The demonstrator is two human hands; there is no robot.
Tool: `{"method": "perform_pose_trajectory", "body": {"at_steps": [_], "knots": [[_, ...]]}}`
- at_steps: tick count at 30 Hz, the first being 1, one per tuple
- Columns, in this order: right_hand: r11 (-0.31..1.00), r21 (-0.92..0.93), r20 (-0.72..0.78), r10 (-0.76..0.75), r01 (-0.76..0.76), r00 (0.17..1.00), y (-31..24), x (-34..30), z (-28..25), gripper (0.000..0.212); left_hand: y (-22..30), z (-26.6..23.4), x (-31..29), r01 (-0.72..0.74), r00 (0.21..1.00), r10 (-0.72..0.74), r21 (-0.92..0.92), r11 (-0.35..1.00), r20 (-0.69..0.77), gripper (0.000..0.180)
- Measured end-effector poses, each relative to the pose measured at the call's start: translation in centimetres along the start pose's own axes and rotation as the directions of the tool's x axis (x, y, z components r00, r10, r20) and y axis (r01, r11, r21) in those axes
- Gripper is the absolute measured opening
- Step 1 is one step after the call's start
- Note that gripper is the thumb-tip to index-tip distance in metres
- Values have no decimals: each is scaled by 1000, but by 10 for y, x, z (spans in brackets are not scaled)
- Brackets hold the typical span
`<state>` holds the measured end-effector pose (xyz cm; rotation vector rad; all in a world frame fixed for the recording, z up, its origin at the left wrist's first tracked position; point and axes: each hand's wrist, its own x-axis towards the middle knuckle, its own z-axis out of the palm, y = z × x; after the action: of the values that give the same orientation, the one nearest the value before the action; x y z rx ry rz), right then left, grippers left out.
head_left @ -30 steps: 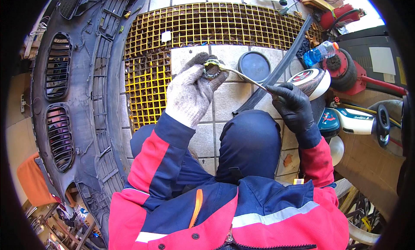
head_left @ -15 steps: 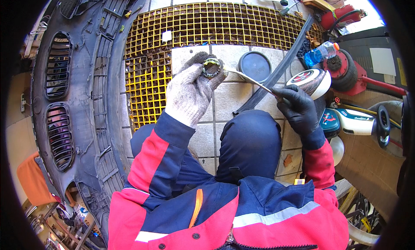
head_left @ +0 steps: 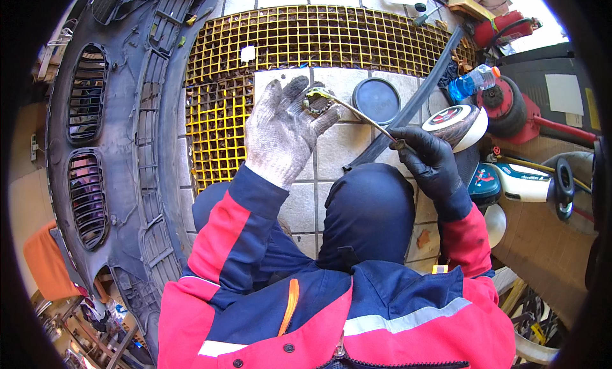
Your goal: The person sits on the floor and uses a thin metal rod to scrape and clean a small circular mechanical part. They then stand, walk to a vacuum cleaner, and use the vacuum hose to blow air into the part to remove debris.
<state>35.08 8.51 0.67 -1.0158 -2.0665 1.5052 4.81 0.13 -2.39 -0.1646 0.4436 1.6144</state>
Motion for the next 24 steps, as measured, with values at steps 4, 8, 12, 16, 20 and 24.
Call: {"method": "perform_pose_trajectory", "body": {"at_steps": [4,8,12,16,20,24], "knots": [[934,-326,-56,-176,148,983,-12,1,0,36,1,-3,2,-7,1000,7,42,999,-8,57],[820,-546,-31,-225,172,974,-29,1,-9,37,1,-5,2,-9,1000,9,64,998,3,55],[757,-619,-11,-276,210,961,-38,5,-13,39,0,-5,1,-2,1000,2,37,999,-5,52],[691,-681,20,-315,243,949,-42,9,-16,40,-3,-4,0,-29,999,30,51,998,-30,50],[655,-714,44,-314,250,948,-46,12,-20,36,-4,-3,1,-24,997,29,65,998,-67,49],[619,-743,57,-321,255,945,-48,15,-22,35,-6,-2,1,-30,995,36,68,997,-92,50]]}}
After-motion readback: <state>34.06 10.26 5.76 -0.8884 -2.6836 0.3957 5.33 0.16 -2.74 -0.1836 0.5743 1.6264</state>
